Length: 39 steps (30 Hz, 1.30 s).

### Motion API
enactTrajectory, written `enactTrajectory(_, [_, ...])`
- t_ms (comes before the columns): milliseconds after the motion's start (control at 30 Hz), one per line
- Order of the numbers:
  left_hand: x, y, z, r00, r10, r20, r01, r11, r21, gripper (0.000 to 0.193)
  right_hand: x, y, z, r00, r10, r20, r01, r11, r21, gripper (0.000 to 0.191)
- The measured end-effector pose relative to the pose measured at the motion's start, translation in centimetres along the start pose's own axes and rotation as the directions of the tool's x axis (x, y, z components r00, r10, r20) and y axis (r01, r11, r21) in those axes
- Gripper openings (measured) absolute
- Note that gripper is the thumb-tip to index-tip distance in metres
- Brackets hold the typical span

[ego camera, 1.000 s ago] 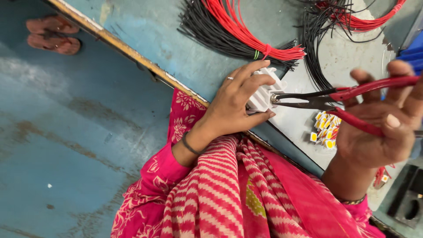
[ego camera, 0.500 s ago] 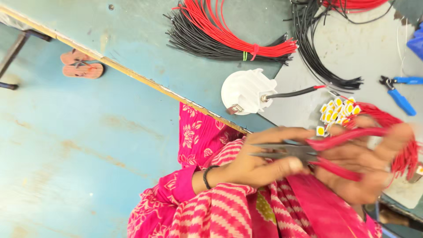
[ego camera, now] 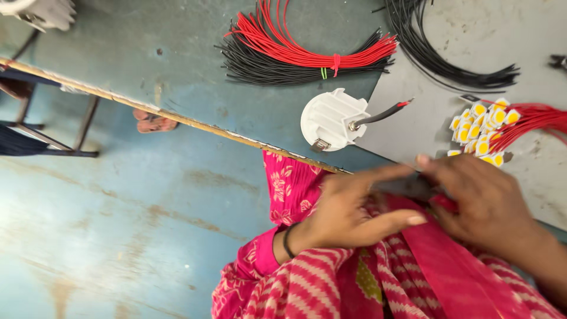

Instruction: The person solders red wires onto small LED COB chips on a workbench using a soldering iron, placing finished chips aside. They then sort a bundle of black wires, thread a wire through a white lamp holder, and use pliers to crimp and secure the terminal on the holder.

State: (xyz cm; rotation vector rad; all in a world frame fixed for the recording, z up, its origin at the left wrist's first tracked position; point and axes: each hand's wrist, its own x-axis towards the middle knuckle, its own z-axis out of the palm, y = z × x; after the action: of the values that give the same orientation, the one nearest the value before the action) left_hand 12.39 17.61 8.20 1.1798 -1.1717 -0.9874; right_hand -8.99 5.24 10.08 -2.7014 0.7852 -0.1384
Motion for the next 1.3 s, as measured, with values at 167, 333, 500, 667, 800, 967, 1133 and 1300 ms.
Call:
enactTrajectory(167, [1.3,-0.5,-6.1,0.851,0.458,-0.257,-0.227,0.763,0.606,0.053,-0.1,4.4,0.6,0.898,0.297,0.326,-0.440,0.627,0.643,0.059])
enactTrajectory(333, [3.4,-2.7,-6.7,0.885,0.415,-0.209,-0.197,0.742,0.641,0.043,-1.7,5.8,2.0,0.816,-0.190,0.545,-0.553,-0.528,0.644,0.069])
enactTrajectory(500, [4.5,-4.0,-6.8,0.897,0.419,-0.144,-0.254,0.754,0.606,0.063,-5.2,1.1,4.7,0.824,-0.245,0.511,-0.556,-0.526,0.644,0.093])
enactTrajectory(667, [5.3,-6.0,-7.5,0.953,0.299,-0.049,-0.256,0.881,0.398,0.076,-3.6,0.8,3.7,0.924,-0.270,0.271,-0.378,-0.537,0.754,0.086])
enactTrajectory(800, [4.9,-6.8,-7.4,0.946,0.320,-0.056,-0.268,0.866,0.423,0.075,0.4,3.5,0.1,0.999,-0.049,-0.011,0.019,0.166,0.986,0.089])
enactTrajectory(967, [4.3,-7.0,-6.9,0.941,0.322,-0.108,-0.246,0.865,0.437,0.074,3.8,3.9,-2.1,0.982,-0.083,-0.171,0.061,0.990,-0.125,0.064])
enactTrajectory(1133, [4.2,-7.1,-6.9,0.947,0.303,-0.105,-0.227,0.865,0.447,0.073,5.3,1.8,-2.4,0.982,-0.179,-0.062,0.111,0.808,-0.579,0.057])
enactTrajectory(1300, [4.2,-6.9,-6.9,0.952,0.294,-0.085,-0.221,0.854,0.471,0.074,6.7,1.1,-3.4,0.971,-0.211,-0.108,0.097,0.770,-0.630,0.052])
